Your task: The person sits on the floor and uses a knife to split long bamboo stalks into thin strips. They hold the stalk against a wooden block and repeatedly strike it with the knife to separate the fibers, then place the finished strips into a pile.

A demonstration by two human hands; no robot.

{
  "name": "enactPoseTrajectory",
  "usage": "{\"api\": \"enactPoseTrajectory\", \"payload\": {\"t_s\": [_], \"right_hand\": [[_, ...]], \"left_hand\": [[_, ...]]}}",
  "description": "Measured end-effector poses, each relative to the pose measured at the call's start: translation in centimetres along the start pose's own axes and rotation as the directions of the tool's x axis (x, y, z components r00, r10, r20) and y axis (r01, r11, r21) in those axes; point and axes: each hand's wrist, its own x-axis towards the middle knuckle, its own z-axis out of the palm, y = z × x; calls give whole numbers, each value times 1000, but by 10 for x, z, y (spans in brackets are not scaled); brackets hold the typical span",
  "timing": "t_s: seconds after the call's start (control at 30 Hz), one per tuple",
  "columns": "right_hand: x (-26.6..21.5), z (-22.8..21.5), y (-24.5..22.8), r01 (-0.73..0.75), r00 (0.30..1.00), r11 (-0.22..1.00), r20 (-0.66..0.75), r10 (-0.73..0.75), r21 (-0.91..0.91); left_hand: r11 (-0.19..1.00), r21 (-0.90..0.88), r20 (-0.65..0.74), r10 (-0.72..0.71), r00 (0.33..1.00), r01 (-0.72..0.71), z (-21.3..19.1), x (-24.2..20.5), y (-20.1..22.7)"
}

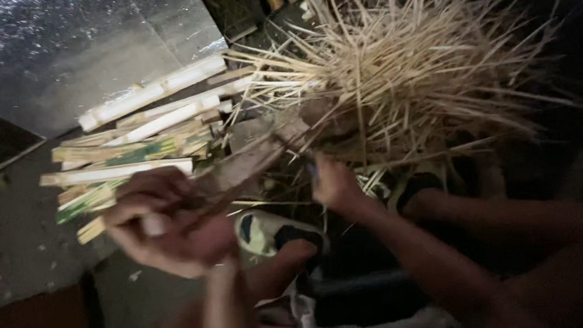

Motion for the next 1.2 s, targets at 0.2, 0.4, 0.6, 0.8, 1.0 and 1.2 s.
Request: {"api": "enactPoseTrajectory", "payload": {"t_s": [0.2, 0.4, 0.6, 0.8, 1.0, 1.2], "right_hand": [[2, -18, 1, 21, 992, 994, 124, -34, 109], [18, 15, 10, 180, 981, 978, -90, -170, 110], [48, 6, 35, 88, 996, 976, -4, -89, 200], [19, 36, 25, 266, 963, 960, 14, -268, 83], [85, 23, 78, 99, 993, 993, -76, -94, 68], [72, 51, 83, -3, 995, 999, 102, -1, 43]], "left_hand": [[989, -144, -32, 37, 999, -41, -17, 21, -25], [987, -159, 116, -12, 993, 30, -24, 38, -27], [996, -53, 2, 70, 998, -69, -33, 44, -31], [998, 43, -4, -38, 999, 38, -46, 45, -25], [997, -25, -24, 67, 997, -68, -54, 54, -46], [999, -11, 9, 49, 999, -48, -73, 57, -52]]}}
